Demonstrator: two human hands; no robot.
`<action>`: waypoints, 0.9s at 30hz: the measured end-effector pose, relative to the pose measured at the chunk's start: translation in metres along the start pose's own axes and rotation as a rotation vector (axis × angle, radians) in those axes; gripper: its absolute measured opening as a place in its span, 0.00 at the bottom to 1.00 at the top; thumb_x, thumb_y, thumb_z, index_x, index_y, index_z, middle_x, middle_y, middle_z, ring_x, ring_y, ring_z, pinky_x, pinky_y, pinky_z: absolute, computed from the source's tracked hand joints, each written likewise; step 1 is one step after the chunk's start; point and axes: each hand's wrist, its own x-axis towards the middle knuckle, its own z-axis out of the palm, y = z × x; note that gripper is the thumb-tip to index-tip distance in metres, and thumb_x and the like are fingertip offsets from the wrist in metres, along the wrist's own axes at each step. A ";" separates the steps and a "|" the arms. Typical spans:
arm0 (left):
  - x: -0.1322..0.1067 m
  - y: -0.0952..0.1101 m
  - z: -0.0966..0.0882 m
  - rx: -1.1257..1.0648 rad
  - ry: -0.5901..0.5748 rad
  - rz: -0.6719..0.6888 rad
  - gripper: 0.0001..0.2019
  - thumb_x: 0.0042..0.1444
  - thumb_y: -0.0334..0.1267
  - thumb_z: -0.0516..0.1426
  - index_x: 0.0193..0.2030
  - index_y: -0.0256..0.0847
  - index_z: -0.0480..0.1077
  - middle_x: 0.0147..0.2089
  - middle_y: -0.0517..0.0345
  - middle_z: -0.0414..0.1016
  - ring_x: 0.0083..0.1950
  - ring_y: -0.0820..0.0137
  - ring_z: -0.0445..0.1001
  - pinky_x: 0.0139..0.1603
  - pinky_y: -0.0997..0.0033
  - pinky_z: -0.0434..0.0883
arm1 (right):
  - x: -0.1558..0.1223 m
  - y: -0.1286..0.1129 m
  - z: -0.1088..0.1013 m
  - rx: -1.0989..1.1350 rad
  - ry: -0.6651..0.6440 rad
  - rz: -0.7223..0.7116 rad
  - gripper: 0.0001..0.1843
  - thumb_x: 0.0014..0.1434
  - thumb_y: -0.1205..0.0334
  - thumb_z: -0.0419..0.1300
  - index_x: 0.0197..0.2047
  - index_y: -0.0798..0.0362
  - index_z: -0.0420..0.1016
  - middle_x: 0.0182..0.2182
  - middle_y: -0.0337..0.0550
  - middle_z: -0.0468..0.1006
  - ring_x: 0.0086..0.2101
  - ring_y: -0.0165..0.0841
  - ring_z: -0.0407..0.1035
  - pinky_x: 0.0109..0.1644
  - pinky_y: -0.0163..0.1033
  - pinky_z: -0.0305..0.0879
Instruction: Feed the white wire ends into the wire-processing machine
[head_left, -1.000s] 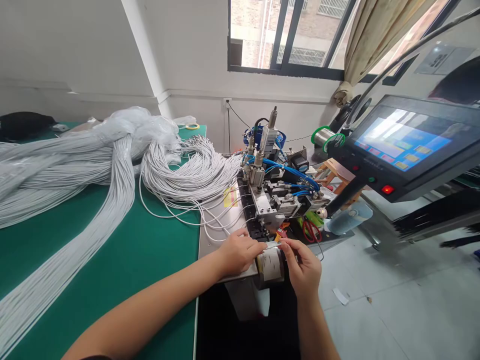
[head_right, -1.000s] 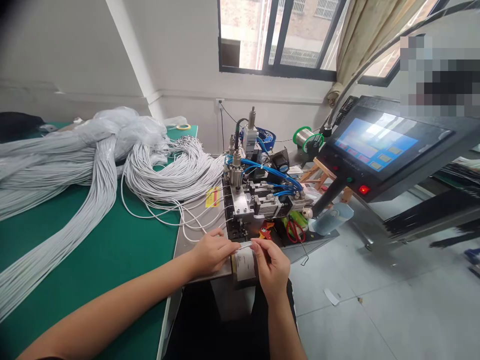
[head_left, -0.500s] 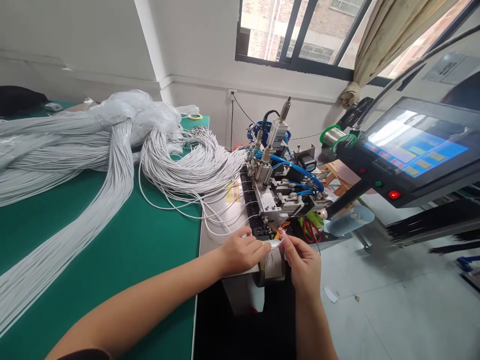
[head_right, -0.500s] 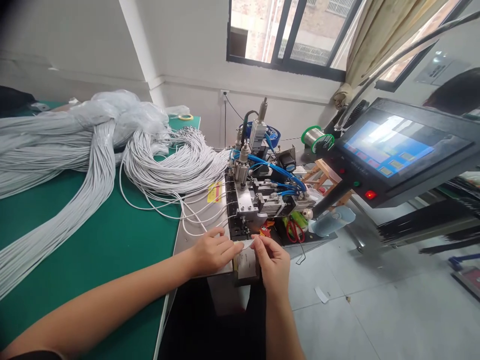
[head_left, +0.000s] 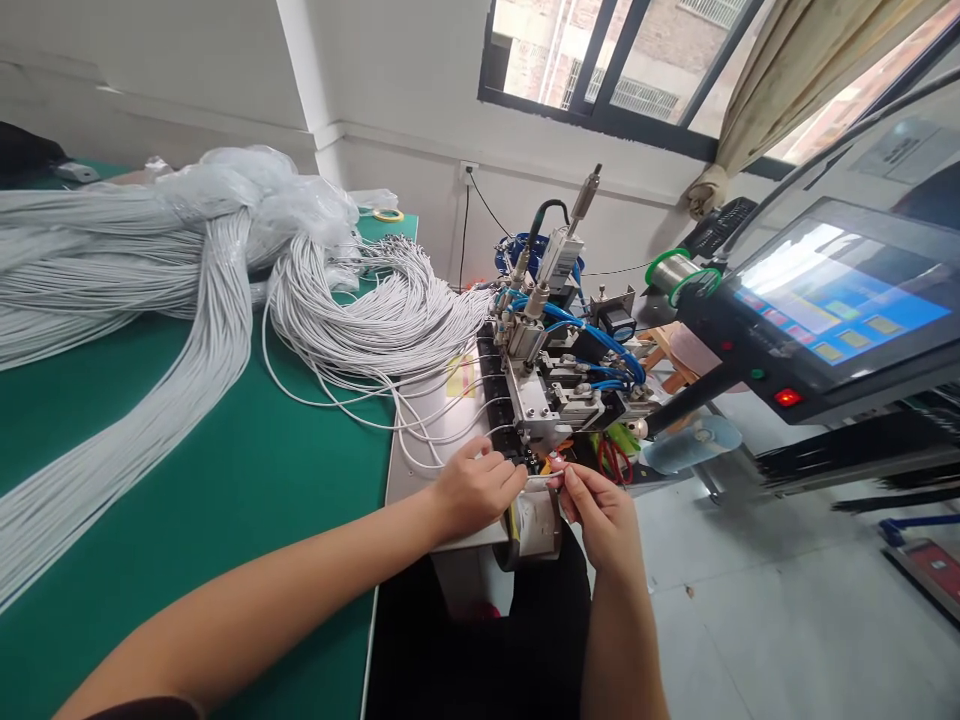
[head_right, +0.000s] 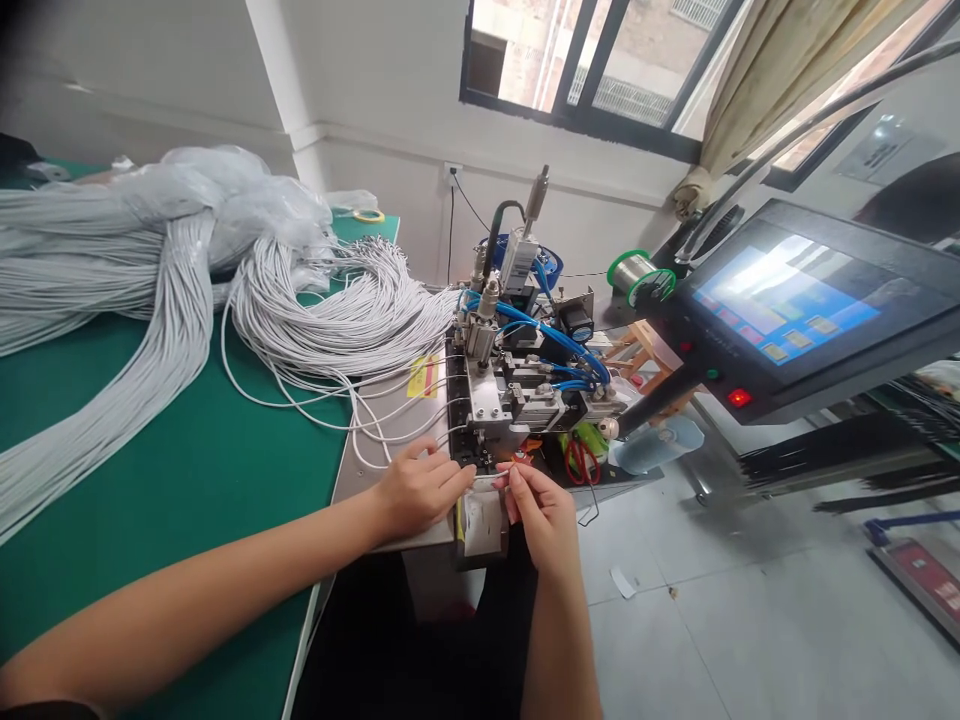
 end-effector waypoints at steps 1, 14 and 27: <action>0.000 0.000 0.000 -0.004 -0.008 0.001 0.08 0.62 0.29 0.48 0.41 0.36 0.68 0.23 0.65 0.66 0.26 0.72 0.66 0.41 0.65 0.59 | 0.001 0.001 -0.001 0.029 -0.015 0.008 0.13 0.62 0.54 0.59 0.43 0.52 0.79 0.30 0.42 0.77 0.20 0.25 0.57 0.25 0.34 0.58; -0.001 -0.002 -0.001 -0.088 -0.058 -0.077 0.12 0.61 0.30 0.49 0.50 0.38 0.68 0.31 0.62 0.72 0.30 0.73 0.69 0.46 0.62 0.57 | 0.017 0.011 -0.005 0.096 0.035 0.050 0.17 0.54 0.49 0.64 0.36 0.57 0.80 0.22 0.41 0.75 0.15 0.22 0.50 0.18 0.32 0.49; -0.004 -0.003 0.006 -0.091 -0.263 -0.197 0.18 0.52 0.28 0.55 0.50 0.42 0.68 0.36 0.57 0.71 0.39 0.65 0.68 0.51 0.56 0.54 | 0.034 0.016 -0.003 -0.509 -0.015 -0.136 0.17 0.60 0.48 0.58 0.34 0.54 0.76 0.27 0.43 0.78 0.27 0.35 0.70 0.33 0.37 0.65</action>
